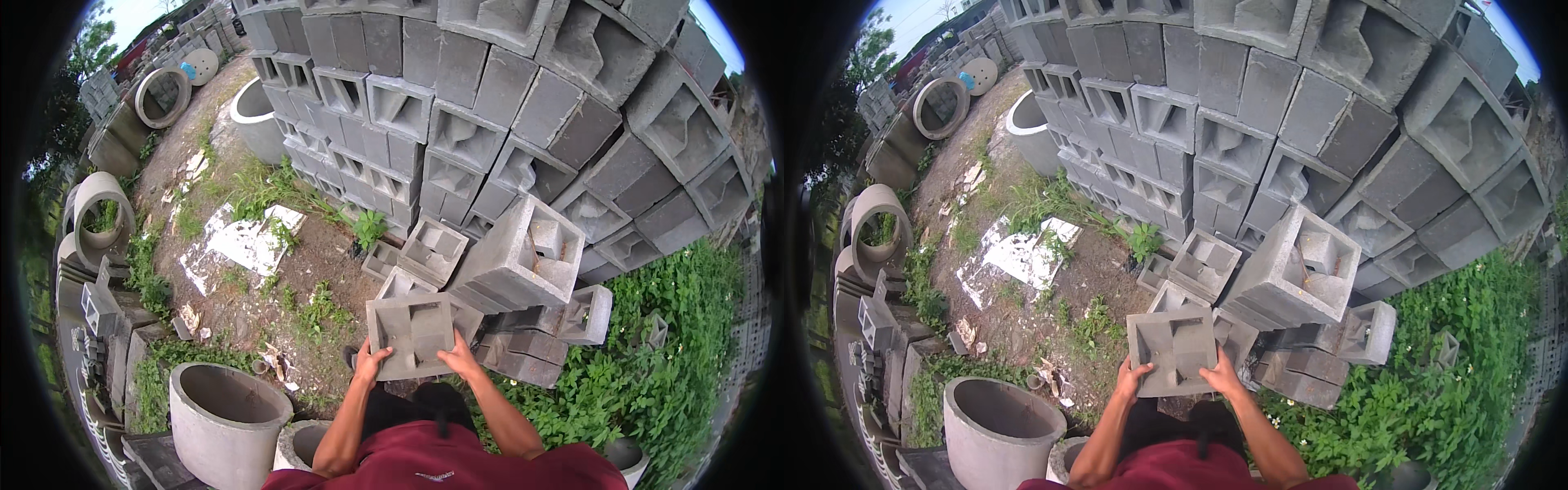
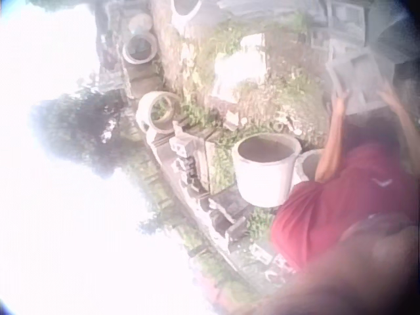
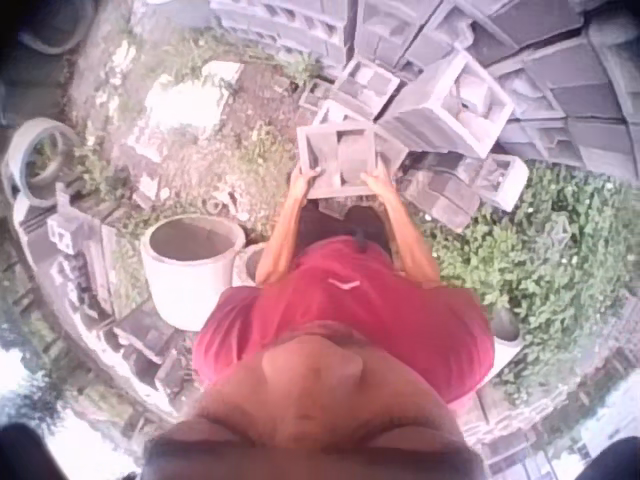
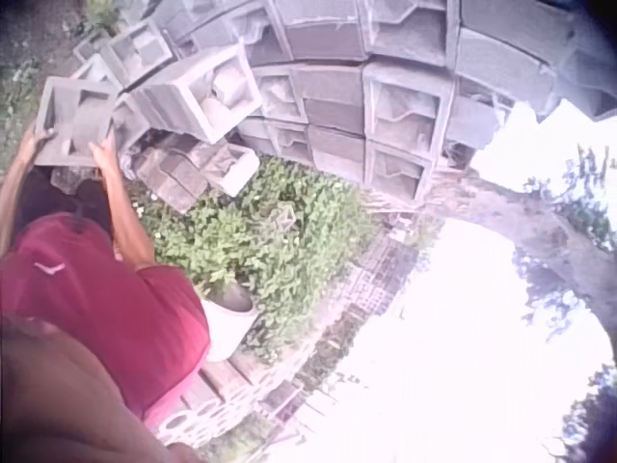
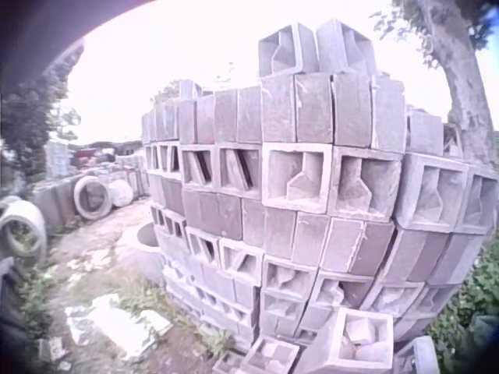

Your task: The person picks up concrete ventilation blocks from a stack and carries them to a truck, placing them into a structured arrangement on the truck bed.

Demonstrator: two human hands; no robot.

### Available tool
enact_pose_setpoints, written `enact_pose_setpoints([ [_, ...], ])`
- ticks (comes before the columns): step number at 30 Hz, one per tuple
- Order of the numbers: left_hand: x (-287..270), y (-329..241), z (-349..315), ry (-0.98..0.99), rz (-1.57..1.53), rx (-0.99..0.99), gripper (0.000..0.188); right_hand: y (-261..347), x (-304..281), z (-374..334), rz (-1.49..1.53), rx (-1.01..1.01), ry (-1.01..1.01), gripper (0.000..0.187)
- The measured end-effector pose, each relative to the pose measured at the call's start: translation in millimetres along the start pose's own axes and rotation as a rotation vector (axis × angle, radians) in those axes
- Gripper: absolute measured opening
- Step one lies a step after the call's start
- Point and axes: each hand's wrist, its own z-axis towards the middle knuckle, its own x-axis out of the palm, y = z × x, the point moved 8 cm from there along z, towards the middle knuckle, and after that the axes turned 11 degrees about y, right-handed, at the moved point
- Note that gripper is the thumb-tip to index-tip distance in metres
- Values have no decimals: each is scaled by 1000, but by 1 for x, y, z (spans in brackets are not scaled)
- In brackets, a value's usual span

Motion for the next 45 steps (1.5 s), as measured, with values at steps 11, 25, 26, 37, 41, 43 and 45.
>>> enact_pose_setpoints([
  [11, -186, -207, -127, -357, -204, 315, 63, 148, 289, 114, -51, -127, 293, 69],
  [25, -446, -319, -208, -555, -672, 715, 54, 164, 619, 257, 44, 195, 755, 72],
  [26, -465, -330, -205, -539, -738, 741, 55, 151, 637, 281, 5, 203, 738, 73],
  [37, -727, -497, -158, -612, -761, 706, 55, 209, 902, 465, -53, 243, 865, 63],
  [41, -804, -572, -130, -546, -679, 706, 66, 242, 978, 533, -30, 221, 826, 63],
  [43, -847, -607, -114, -561, -634, 682, 65, 243, 1018, 584, 15, 213, 817, 63],
  [45, -893, -642, -94, -556, -593, 676, 65, 249, 1053, 628, 28, 189, 781, 63],
])
